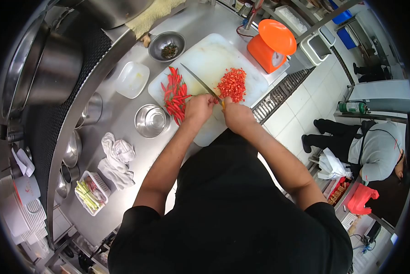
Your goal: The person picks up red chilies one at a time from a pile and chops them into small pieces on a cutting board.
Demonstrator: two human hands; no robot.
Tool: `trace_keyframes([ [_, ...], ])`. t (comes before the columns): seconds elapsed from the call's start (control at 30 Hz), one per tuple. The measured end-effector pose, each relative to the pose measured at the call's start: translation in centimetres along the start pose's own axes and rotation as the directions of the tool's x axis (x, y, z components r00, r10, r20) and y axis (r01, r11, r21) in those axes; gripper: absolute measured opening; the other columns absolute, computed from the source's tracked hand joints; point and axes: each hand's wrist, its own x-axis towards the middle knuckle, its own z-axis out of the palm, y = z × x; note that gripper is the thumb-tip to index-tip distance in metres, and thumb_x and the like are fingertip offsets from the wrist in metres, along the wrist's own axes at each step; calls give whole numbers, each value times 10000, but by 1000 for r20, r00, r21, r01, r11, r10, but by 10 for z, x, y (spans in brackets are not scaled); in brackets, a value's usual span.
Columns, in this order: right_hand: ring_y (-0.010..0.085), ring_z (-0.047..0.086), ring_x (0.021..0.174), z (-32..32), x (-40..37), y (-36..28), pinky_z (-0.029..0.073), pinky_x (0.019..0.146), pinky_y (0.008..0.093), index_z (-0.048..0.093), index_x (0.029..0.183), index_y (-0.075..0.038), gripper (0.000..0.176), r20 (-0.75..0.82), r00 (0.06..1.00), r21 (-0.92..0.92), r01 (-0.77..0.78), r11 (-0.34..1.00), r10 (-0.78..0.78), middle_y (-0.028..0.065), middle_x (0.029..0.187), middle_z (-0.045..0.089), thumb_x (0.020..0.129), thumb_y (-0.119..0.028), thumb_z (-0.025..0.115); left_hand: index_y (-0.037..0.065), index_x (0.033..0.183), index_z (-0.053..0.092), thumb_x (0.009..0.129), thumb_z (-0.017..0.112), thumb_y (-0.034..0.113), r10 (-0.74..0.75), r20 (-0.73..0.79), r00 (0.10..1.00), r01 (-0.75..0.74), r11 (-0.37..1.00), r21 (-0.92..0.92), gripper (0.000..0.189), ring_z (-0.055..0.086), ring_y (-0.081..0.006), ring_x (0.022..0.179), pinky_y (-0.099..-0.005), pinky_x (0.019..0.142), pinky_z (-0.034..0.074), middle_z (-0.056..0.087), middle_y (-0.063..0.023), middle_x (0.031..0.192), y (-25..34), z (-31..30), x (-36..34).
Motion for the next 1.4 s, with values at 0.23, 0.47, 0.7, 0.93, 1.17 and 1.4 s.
trace_keyframes([
  [0.23,416,763,884,19,-8,-3,600,779,522,496,1194,19,260,3,999,28,-32,999,32,246,931,753,1025,-173,546,97,981,768,893,744,183,-78,-2,997,78,994,73,125,746,-363,861,-482,789,588,763,-155,888,5,6,-6],
  [0.47,412,765,857,-3,-9,-4,607,756,515,492,1200,19,276,19,1000,2,6,1000,-6,238,914,754,1017,-175,562,118,959,771,903,754,236,-125,-23,992,127,989,82,132,751,-339,848,-477,764,586,770,-127,877,11,1,-10],
  [0.7,412,765,843,27,1,1,607,741,514,491,1191,27,284,-25,1000,17,-9,1000,9,236,890,751,1019,-189,561,122,955,779,900,758,232,-120,-56,991,124,989,78,124,751,-329,832,-471,752,585,769,-120,863,9,3,-10],
  [0.93,423,756,870,17,0,0,595,779,527,495,1179,20,290,20,1000,58,-15,998,14,253,902,744,1031,-219,567,108,950,767,921,723,203,-36,-59,998,42,993,114,109,741,-346,836,-486,741,580,760,-126,879,3,7,-17],
  [1.17,440,743,906,8,-5,3,580,821,535,512,1185,21,338,20,999,115,-50,992,48,263,927,740,1041,-275,592,106,962,762,934,691,176,116,-100,988,-89,965,246,103,717,-377,814,-489,738,585,725,-120,934,1,8,-22],
  [1.4,435,742,905,7,-9,11,581,821,530,520,1194,24,347,4,1000,72,-26,997,26,257,945,743,1033,-271,604,59,940,741,918,668,116,160,-172,972,-135,980,147,95,709,-374,890,-490,791,584,715,-140,973,-9,7,-30],
])
